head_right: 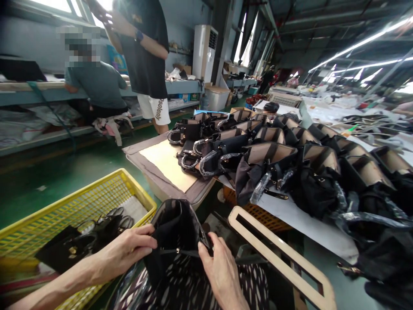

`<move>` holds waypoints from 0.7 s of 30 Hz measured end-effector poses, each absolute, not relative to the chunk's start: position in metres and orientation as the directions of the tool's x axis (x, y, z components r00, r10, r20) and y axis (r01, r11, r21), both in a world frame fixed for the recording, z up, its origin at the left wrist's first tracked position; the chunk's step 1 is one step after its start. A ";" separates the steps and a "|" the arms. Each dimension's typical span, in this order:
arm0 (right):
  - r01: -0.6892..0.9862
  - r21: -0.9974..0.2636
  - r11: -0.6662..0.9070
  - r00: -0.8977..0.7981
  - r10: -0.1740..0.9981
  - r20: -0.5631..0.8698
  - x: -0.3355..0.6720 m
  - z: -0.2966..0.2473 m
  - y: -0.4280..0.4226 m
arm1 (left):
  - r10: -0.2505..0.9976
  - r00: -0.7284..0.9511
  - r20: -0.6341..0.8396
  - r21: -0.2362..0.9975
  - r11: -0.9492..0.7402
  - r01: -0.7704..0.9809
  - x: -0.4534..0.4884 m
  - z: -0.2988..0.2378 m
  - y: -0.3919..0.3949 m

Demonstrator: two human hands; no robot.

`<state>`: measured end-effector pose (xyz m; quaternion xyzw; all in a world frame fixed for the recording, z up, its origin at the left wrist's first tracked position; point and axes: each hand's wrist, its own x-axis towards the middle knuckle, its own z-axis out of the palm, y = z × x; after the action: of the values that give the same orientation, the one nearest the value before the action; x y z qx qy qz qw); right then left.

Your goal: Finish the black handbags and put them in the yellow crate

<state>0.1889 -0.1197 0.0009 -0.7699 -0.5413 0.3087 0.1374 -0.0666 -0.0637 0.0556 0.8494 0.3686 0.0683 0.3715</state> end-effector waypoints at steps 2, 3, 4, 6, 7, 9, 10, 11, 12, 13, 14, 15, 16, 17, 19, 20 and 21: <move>0.766 -0.513 -0.387 0.222 0.909 -0.353 0.188 0.009 -0.120 | 0.677 0.721 -0.148 0.677 -0.462 0.573 -0.072 0.053 -0.065; 0.767 -0.516 -0.381 0.212 0.910 -0.357 0.188 0.014 -0.120 | 0.675 0.724 -0.142 0.685 -0.462 0.564 -0.074 0.052 -0.065; 0.764 -0.531 -0.366 0.192 0.915 -0.354 0.188 0.018 -0.120 | 0.676 0.725 -0.131 0.692 -0.462 0.555 -0.077 0.050 -0.065; 0.751 -0.571 -0.331 0.146 0.927 -0.345 0.188 0.024 -0.120 | 0.691 0.714 -0.118 0.703 -0.450 0.551 -0.082 0.046 -0.063; 0.745 -0.581 -0.328 0.128 0.925 -0.358 0.188 0.027 -0.121 | 0.701 0.702 -0.124 0.712 -0.430 0.555 -0.084 0.044 -0.060; 0.735 -0.577 -0.356 0.113 0.903 -0.414 0.189 0.031 -0.121 | 0.713 0.679 -0.176 0.744 -0.356 0.566 -0.089 0.042 -0.054; 0.732 -0.571 -0.371 0.107 0.891 -0.442 0.188 0.032 -0.121 | 0.711 0.671 -0.208 0.760 -0.315 0.569 -0.090 0.042 -0.050; 0.732 -0.570 -0.374 0.096 0.885 -0.456 0.188 0.033 -0.122 | 0.715 0.659 -0.231 0.770 -0.280 0.574 -0.091 0.043 -0.047; 0.737 -0.568 -0.366 0.087 0.885 -0.458 0.187 0.033 -0.123 | 0.736 0.633 -0.240 0.765 -0.258 0.590 -0.090 0.046 -0.043; 0.748 -0.558 -0.359 0.090 0.888 -0.451 0.185 0.034 -0.124 | 0.776 0.588 -0.230 0.737 -0.255 0.626 -0.088 0.049 -0.040; 0.766 -0.535 -0.357 0.105 0.890 -0.443 0.182 0.034 -0.125 | 0.825 0.529 -0.199 0.687 -0.267 0.676 -0.083 0.054 -0.038; 0.786 -0.505 -0.358 0.128 0.892 -0.432 0.179 0.035 -0.125 | 0.872 0.467 -0.146 0.624 -0.285 0.727 -0.075 0.059 -0.037; 0.803 -0.473 -0.362 0.152 0.892 -0.425 0.176 0.037 -0.126 | 0.907 0.411 -0.091 0.551 -0.298 0.779 -0.066 0.065 -0.037; 0.817 -0.445 -0.367 0.171 0.891 -0.421 0.172 0.038 -0.126 | 0.920 0.389 -0.046 0.503 -0.315 0.805 -0.055 0.070 -0.039; 0.825 -0.426 -0.371 0.175 0.885 -0.432 0.166 0.042 -0.127 | 0.899 0.435 -0.053 0.510 -0.350 0.786 -0.031 0.076 -0.044; 0.821 -0.435 -0.370 0.167 0.884 -0.438 0.164 0.044 -0.127 | 0.877 0.472 -0.091 0.531 -0.358 0.768 -0.020 0.076 -0.047; 0.814 -0.450 -0.368 0.158 0.885 -0.438 0.164 0.046 -0.127 | 0.850 0.509 -0.135 0.543 -0.366 0.756 -0.012 0.074 -0.050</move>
<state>0.1642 -0.1273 0.0457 -0.7591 -0.5594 0.3284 0.0544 -0.0116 -0.0502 0.0736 0.8222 0.4882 0.0843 0.2804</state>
